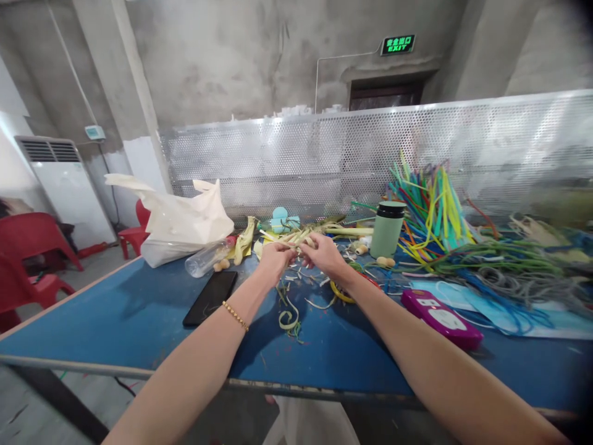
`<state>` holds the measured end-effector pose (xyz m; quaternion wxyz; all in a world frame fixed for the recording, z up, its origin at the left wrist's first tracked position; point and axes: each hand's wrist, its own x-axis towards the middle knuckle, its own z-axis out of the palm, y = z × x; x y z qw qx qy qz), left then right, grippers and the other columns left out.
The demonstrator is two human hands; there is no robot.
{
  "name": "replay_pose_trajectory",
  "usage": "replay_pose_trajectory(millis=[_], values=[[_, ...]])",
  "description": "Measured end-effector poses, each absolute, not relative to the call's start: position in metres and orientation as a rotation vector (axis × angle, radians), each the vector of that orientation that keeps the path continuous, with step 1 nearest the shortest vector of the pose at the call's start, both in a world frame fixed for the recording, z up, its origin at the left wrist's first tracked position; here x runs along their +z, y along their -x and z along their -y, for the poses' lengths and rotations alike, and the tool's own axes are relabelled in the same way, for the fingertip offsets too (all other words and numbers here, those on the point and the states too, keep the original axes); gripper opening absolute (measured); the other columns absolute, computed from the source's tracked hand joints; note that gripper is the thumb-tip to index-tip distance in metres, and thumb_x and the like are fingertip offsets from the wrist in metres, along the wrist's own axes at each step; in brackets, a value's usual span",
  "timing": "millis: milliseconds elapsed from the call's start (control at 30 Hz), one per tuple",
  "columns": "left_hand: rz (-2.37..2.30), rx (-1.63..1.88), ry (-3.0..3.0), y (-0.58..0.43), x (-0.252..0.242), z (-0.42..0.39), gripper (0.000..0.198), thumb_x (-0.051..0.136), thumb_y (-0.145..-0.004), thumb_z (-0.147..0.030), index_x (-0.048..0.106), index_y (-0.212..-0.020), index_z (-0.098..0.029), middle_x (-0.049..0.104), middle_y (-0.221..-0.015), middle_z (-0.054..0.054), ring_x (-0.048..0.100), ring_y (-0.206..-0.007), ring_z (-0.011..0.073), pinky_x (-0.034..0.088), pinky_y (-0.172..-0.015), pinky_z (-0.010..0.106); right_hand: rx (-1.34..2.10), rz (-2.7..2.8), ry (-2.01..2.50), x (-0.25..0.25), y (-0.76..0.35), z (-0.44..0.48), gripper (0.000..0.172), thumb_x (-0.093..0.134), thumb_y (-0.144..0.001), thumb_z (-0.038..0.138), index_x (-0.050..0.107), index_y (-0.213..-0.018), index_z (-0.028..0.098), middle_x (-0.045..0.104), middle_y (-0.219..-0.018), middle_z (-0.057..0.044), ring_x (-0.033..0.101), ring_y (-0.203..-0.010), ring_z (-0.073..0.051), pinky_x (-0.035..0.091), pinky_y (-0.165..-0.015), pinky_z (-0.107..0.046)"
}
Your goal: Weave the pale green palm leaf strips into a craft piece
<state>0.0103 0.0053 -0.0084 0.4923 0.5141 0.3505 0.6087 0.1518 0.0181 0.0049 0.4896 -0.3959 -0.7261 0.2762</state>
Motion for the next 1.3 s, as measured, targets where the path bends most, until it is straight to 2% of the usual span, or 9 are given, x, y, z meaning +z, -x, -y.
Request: replay_pose_trajectory(millis=[133,233,300,500,667,900,1300], values=[[-1.066,1.387,-1.421,-0.012,-0.01,-0.002,0.01,0.067,-0.059,-0.008,0.061,-0.052,-0.011,0.049,-0.044,-0.001,0.038,-0.044,0.0074,0.026,-0.049,0.025,0.309,1.858,0.898,0.007,-0.157,-0.027,0.021,0.068,-0.072,0.024,0.07,-0.092,0.017,0.068,-0.086,-0.005,0.059,-0.067,-0.013,0.05,-0.064,-0.027],[-1.0,1.291,-1.482,-0.013,-0.011,0.002,0.012,0.065,-0.058,-0.005,0.059,-0.05,-0.012,0.05,-0.047,0.0,0.039,-0.046,0.0072,0.028,-0.05,0.025,0.263,2.004,0.778,0.008,-0.159,-0.031,0.015,0.071,-0.07,0.025,0.074,-0.083,0.018,0.069,-0.089,-0.006,0.06,-0.079,-0.016,0.048,-0.073,-0.03],[-0.923,1.25,-1.453,-0.013,-0.01,0.004,0.008,0.065,-0.057,-0.006,0.061,-0.053,-0.011,0.053,-0.05,0.001,0.04,-0.048,0.0072,0.03,-0.052,0.025,0.318,2.02,0.737,0.008,-0.16,-0.032,0.009,0.069,-0.071,0.025,0.073,-0.076,0.017,0.069,-0.085,-0.006,0.061,-0.08,-0.017,0.047,-0.071,-0.029],[-0.772,1.202,-1.379,-0.012,-0.008,0.005,0.007,0.071,-0.061,-0.013,0.067,-0.064,-0.008,0.058,-0.058,0.004,0.047,-0.052,0.0083,0.034,-0.054,0.025,0.58,1.88,0.781,0.01,-0.162,-0.029,0.014,0.063,-0.073,0.029,0.064,-0.073,0.015,0.064,-0.064,0.0,0.055,-0.057,-0.012,0.043,-0.058,-0.025],[-0.808,1.212,-1.389,-0.014,-0.009,0.006,0.017,0.073,-0.068,-0.021,0.064,-0.06,-0.008,0.06,-0.057,0.006,0.051,-0.051,0.0099,0.037,-0.055,0.025,0.534,1.865,0.807,0.007,-0.161,-0.029,0.016,0.062,-0.074,0.032,0.061,-0.073,0.015,0.064,-0.065,-0.001,0.056,-0.057,-0.013,0.043,-0.055,-0.024],[-0.868,1.266,-1.371,-0.017,-0.012,0.006,0.011,0.068,-0.065,-0.013,0.063,-0.057,-0.01,0.056,-0.052,0.004,0.049,-0.047,0.0095,0.038,-0.053,0.025,0.385,1.81,0.913,0.006,-0.156,-0.025,0.014,0.061,-0.073,0.029,0.061,-0.068,0.016,0.066,-0.066,-0.004,0.058,-0.061,-0.015,0.044,-0.058,-0.026],[-0.892,1.261,-1.363,-0.02,-0.014,0.005,0.012,0.065,-0.063,-0.013,0.06,-0.053,-0.011,0.055,-0.051,0.003,0.047,-0.044,0.0084,0.033,-0.048,0.024,0.373,1.742,0.968,0.004,-0.151,-0.023,0.01,0.06,-0.071,0.024,0.06,-0.064,0.017,0.065,-0.062,-0.002,0.057,-0.055,-0.014,0.044,-0.055,-0.025]])
